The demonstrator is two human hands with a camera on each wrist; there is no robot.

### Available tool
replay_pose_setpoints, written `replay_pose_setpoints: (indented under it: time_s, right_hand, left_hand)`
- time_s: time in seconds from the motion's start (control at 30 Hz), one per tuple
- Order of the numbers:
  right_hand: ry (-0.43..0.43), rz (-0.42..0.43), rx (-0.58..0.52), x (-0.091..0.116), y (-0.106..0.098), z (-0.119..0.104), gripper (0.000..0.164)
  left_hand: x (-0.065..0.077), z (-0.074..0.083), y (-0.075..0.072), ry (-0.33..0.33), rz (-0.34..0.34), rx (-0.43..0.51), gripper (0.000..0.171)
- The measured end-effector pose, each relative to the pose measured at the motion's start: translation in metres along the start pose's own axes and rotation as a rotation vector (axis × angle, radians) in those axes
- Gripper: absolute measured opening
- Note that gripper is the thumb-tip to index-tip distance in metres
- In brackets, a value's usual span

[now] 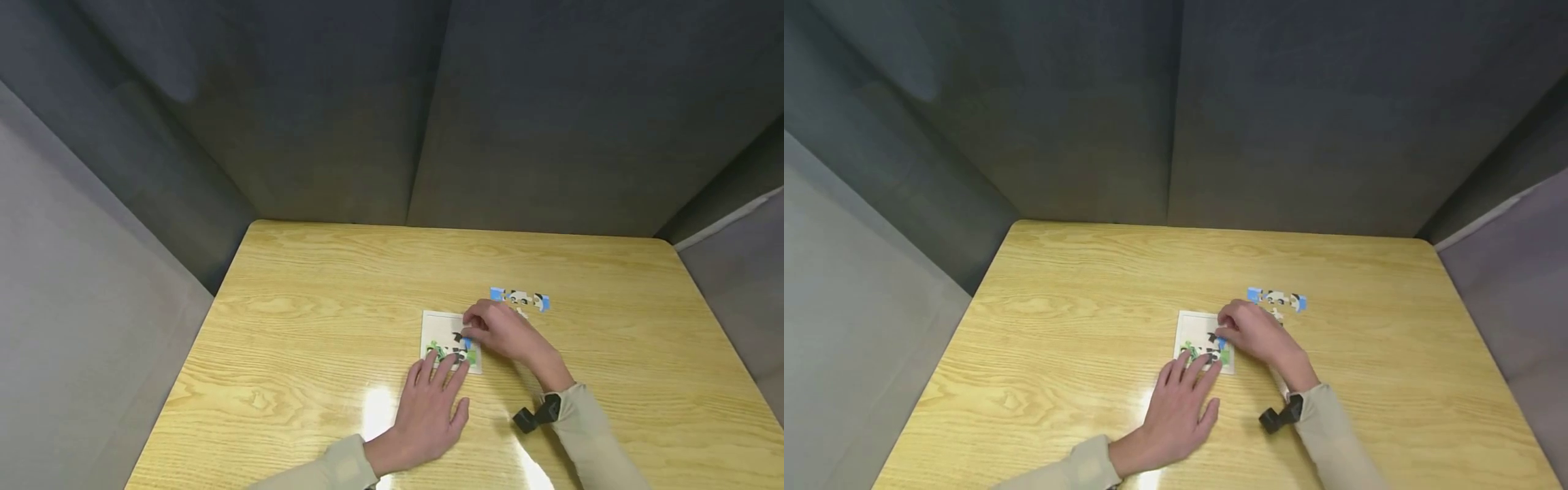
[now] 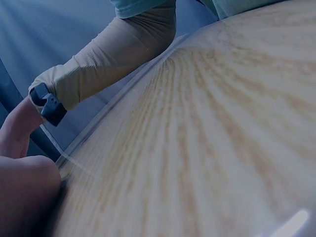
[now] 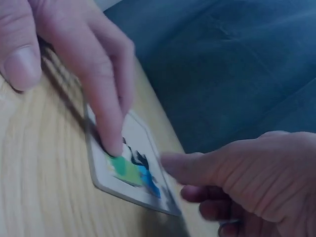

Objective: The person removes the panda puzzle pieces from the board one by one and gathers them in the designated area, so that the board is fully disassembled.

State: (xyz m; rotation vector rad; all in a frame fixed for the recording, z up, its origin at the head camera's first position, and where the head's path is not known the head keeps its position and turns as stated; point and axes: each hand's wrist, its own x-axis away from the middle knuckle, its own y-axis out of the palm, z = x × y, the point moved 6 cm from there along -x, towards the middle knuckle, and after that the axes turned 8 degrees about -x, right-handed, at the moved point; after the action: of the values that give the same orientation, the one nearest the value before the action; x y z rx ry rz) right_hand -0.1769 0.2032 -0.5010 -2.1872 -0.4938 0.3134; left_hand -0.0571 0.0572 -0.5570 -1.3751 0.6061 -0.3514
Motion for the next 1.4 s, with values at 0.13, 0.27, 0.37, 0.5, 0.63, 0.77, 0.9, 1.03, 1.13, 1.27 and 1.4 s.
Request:
replay_pose_setpoints:
  time_s: [0.13,0.27,0.37,0.5,0.63,0.77,0.9,1.03,1.13,1.27,1.4]
  right_hand:
    - [0.049,-0.043,0.005,0.006,0.001,0.004,0.022]
    - [0.046,-0.050,0.015,0.005,0.008,0.002,0.022]
    - [0.037,-0.046,0.013,0.002,0.010,0.000,0.021]
    - [0.002,-0.050,-0.010,-0.003,0.012,-0.003,0.022]
    - [-0.029,-0.033,-0.034,-0.001,0.011,0.000,0.031]
    - [-0.023,-0.004,-0.047,0.005,0.007,0.007,0.033]
    - [-0.026,-0.013,-0.074,0.008,0.007,0.012,0.026]
    - [-0.026,-0.030,-0.085,0.005,0.009,0.015,0.022]
    - [-0.002,-0.034,-0.082,0.001,0.009,0.017,0.023]
    - [0.025,-0.043,-0.084,0.000,0.009,0.020,0.025]
    - [0.013,-0.019,-0.104,0.006,0.005,0.024,0.024]
  left_hand:
    - [0.000,0.000,0.000,0.002,0.001,-0.021,0.058]
    - [0.001,-0.001,0.001,0.006,0.014,-0.022,0.058]
    - [0.001,0.000,0.001,0.011,0.015,-0.014,0.058]
    - [0.001,0.000,0.001,0.012,0.002,-0.013,0.058]
    - [0.000,0.000,0.000,0.011,-0.009,-0.016,0.058]
    - [0.001,0.000,-0.001,0.018,0.004,-0.014,0.058]
    - [0.001,0.000,-0.001,0.017,0.015,-0.016,0.058]
    - [0.001,-0.001,0.000,0.013,0.020,-0.009,0.058]
    - [0.001,-0.001,0.000,0.008,0.024,-0.003,0.057]
    - [0.002,0.000,0.000,0.001,0.013,0.002,0.056]
    - [0.002,0.001,0.000,0.006,0.000,0.005,0.057]
